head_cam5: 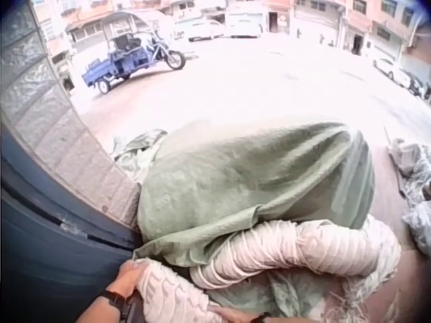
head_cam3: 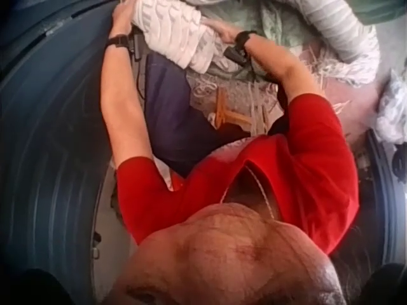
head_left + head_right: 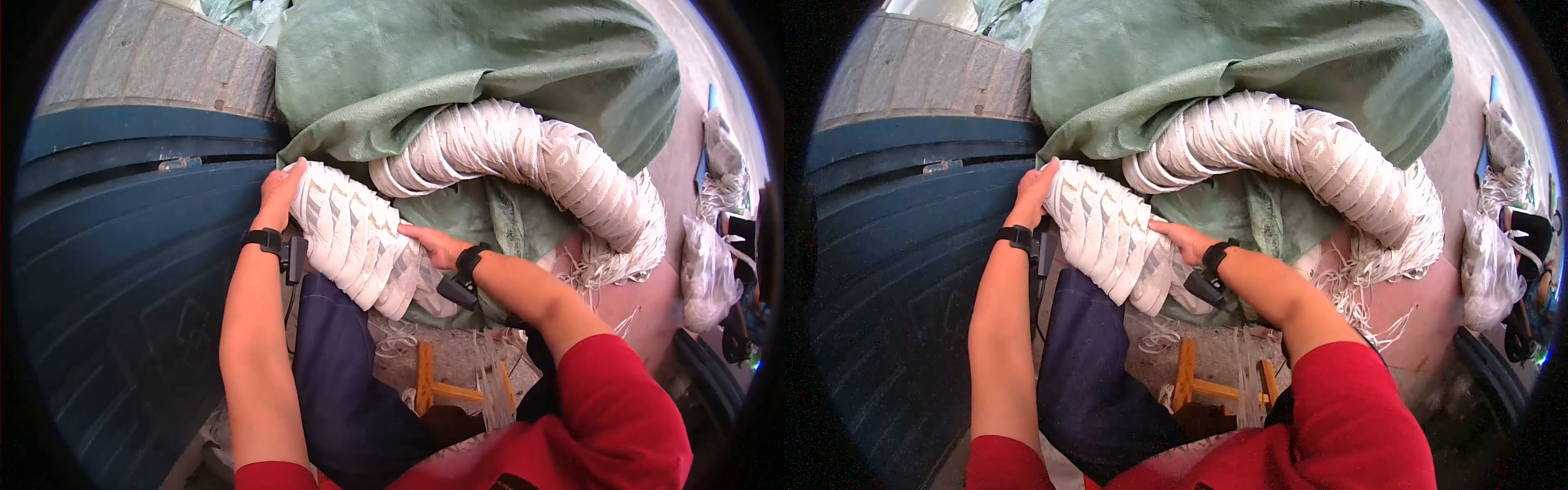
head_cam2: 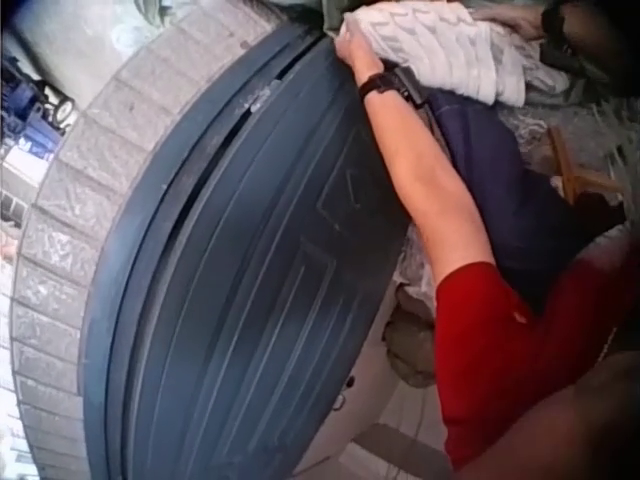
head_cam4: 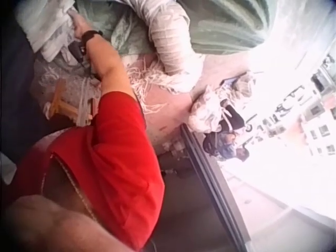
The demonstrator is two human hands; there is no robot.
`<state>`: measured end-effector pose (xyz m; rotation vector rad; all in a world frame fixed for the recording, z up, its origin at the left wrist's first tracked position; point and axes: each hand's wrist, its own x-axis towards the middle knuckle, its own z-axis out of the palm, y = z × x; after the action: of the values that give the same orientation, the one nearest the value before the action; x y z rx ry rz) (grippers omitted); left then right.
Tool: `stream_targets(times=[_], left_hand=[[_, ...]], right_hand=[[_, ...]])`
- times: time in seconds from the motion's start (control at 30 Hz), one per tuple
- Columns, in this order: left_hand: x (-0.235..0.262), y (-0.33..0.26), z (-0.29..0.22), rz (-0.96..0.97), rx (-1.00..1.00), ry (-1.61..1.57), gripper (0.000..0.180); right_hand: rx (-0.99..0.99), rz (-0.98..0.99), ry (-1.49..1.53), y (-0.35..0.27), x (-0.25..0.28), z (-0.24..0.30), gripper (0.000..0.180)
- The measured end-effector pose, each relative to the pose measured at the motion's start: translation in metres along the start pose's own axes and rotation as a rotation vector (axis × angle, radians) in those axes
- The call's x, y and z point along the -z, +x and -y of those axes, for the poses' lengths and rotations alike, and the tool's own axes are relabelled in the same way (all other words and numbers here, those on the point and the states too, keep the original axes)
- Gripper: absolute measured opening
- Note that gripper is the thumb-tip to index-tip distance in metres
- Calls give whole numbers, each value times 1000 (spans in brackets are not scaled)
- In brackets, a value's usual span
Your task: Stacking and tying together white shoe components extracted from large bags.
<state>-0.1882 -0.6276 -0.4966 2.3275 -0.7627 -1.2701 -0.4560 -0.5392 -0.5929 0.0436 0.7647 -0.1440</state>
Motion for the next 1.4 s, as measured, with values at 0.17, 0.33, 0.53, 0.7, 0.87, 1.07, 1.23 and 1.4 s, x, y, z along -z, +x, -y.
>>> stream_targets(times=[0.17, 0.33, 0.53, 0.7, 0.87, 1.07, 1.23, 1.4], left_hand=[[22, -74, -27, -99, 48, -236, 44], [51, -165, -26, 102, -20, -513, 43], [53, -258, -60, 353, -91, -779, 45], [2, -321, -147, 441, -393, -589, 49], [-108, -364, -218, 665, -635, -393, 45], [-276, -361, -193, 941, -541, -16, 61], [-333, -341, -125, 1169, -202, 184, 59], [-357, -329, -130, 1156, -114, 202, 65]], right_hand=[[-78, 81, -50, -56, -23, 5, 44], [266, 86, -488, -162, -65, 18, 63], [745, -83, -1140, -265, -88, 40, 64], [1122, -313, -1224, -409, -77, 47, 66], [1143, -543, -707, -512, -2, 22, 64], [1251, -790, -387, -542, 115, -75, 56], [1123, -992, -224, -506, 157, -151, 56], [1055, -949, -1, -469, 188, -155, 52]])
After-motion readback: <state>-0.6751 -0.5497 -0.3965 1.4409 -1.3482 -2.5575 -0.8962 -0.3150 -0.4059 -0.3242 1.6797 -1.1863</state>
